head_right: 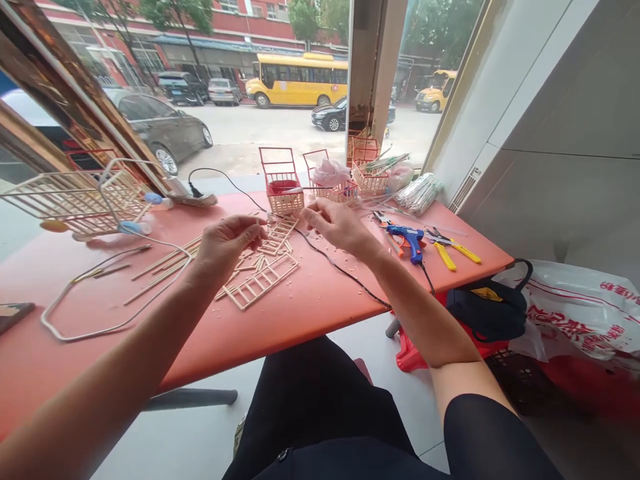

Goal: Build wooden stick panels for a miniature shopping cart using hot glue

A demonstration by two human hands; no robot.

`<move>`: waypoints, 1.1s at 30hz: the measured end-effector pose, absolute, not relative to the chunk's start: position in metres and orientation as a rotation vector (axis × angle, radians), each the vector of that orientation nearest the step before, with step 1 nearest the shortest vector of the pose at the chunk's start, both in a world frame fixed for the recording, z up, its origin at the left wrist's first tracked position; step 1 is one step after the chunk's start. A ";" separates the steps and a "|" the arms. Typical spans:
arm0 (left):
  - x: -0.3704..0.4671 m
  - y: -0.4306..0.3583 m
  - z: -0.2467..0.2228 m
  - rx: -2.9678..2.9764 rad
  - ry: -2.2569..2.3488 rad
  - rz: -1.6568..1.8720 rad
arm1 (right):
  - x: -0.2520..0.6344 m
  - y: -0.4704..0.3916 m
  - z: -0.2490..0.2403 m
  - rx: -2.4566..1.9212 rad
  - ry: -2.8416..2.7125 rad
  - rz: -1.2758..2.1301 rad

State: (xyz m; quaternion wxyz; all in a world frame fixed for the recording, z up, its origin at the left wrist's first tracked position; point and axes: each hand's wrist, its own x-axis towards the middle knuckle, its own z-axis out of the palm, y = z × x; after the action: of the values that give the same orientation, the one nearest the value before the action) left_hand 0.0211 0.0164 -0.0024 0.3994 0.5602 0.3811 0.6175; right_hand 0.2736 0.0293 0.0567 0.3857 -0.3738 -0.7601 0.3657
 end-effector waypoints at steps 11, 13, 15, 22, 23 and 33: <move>0.006 0.037 -0.018 1.377 1.101 1.518 | 0.453 0.025 0.024 -2.393 -1.723 0.051; 0.009 0.040 -0.016 1.374 1.096 1.523 | 0.456 0.028 0.014 -2.439 -1.716 0.066; 0.013 0.041 -0.013 1.369 1.077 1.556 | 0.457 0.031 0.009 -2.444 -1.693 0.098; 0.013 0.028 -0.019 1.335 1.104 1.509 | 0.458 0.020 0.009 -2.073 -1.366 0.612; 0.012 0.027 -0.019 1.324 1.107 1.515 | 0.456 0.018 0.012 -2.003 -1.281 0.649; 0.010 0.025 -0.018 1.233 1.135 1.489 | 0.320 0.044 0.058 -1.118 -1.328 1.225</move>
State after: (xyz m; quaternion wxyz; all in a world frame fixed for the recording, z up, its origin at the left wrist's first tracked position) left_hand 0.0098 0.0248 -0.0181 0.4349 0.4954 0.4558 0.5981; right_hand 0.3203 0.0437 0.0580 0.4869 -0.4596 -0.5458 0.5037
